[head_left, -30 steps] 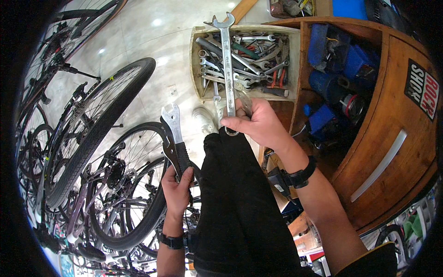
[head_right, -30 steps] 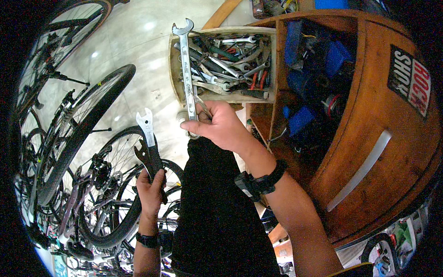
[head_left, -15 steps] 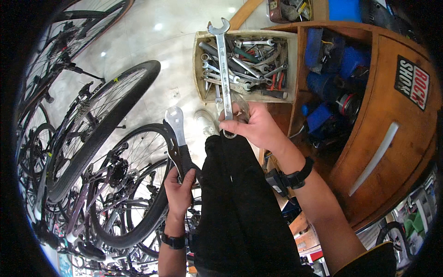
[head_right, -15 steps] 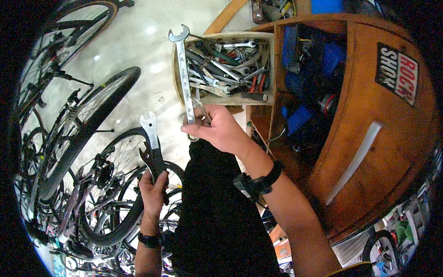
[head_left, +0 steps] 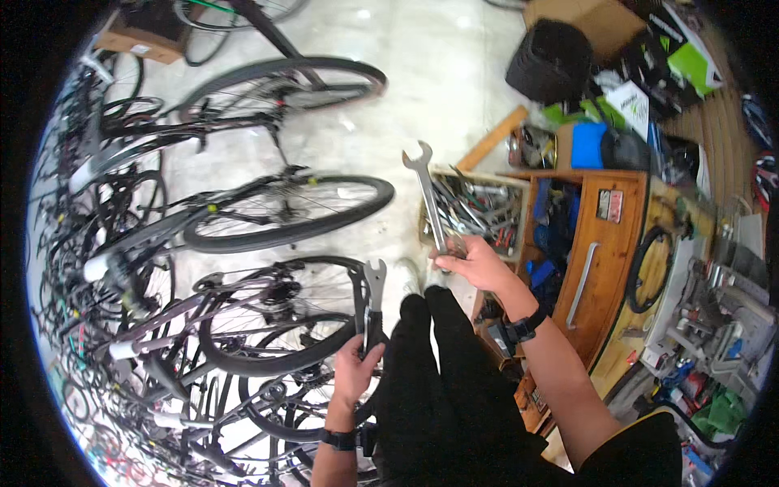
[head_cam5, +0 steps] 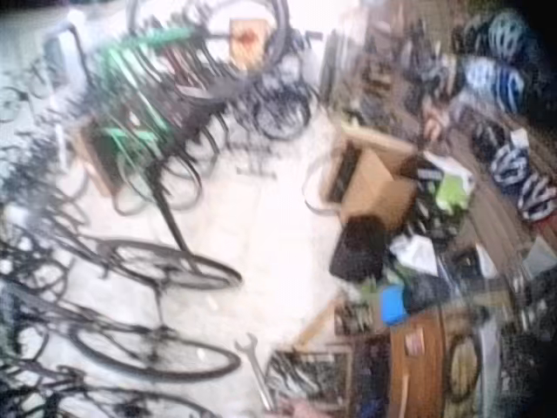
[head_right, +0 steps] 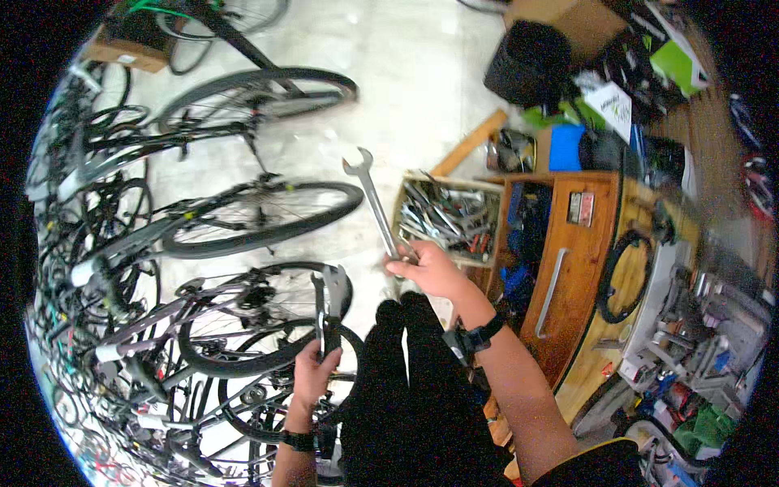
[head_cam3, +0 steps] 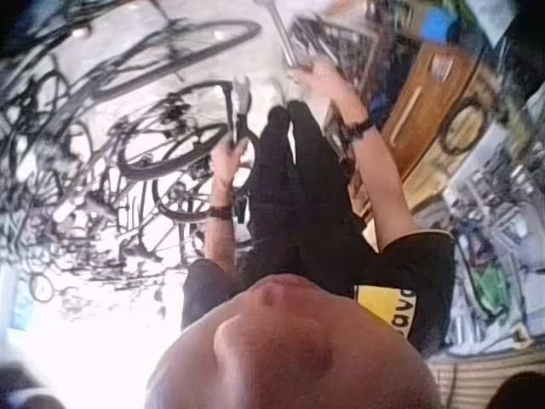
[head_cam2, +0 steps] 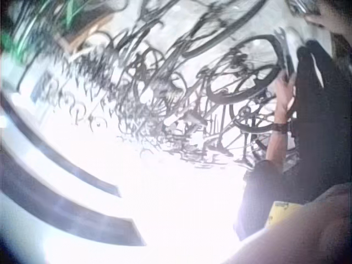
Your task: The person uses two wrenches to loosen or tighten a nut on a bicycle wheel hub, then stands up and searches through a drawer of wrenches and tools to find a specific one.
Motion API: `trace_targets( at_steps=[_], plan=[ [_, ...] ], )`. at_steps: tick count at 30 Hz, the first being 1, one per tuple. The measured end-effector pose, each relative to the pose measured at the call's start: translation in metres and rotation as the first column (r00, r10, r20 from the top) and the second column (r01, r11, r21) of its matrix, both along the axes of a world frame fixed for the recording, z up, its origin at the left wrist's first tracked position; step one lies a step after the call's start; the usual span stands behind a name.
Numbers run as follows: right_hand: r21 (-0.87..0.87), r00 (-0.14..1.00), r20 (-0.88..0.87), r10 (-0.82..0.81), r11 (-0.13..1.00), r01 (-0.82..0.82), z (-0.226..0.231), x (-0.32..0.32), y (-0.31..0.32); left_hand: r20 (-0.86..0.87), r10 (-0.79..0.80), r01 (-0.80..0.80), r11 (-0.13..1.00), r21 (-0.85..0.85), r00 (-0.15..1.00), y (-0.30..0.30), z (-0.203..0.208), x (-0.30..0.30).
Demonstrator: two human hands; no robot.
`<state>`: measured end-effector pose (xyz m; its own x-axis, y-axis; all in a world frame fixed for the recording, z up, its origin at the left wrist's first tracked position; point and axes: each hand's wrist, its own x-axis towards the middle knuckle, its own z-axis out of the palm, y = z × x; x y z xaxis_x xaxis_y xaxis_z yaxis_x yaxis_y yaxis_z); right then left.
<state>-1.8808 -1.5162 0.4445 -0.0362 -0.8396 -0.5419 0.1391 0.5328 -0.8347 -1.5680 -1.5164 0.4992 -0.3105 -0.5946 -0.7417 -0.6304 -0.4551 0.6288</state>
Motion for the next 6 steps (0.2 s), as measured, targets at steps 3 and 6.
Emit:
trace_targets(
  at_steps=[3,6],
  plan=[
    [0.027,0.948,-0.272,0.167,0.986,-0.166,0.035,0.033,-0.032,0.082,0.059,-0.049,0.992,-0.115,0.995,0.001,0.053,0.042],
    [-0.122,0.949,-0.173,0.263,0.951,-0.286,0.051,0.045,-0.063,0.033,0.088,-0.082,0.986,-0.148,0.996,0.015,0.091,0.058]
  ],
)
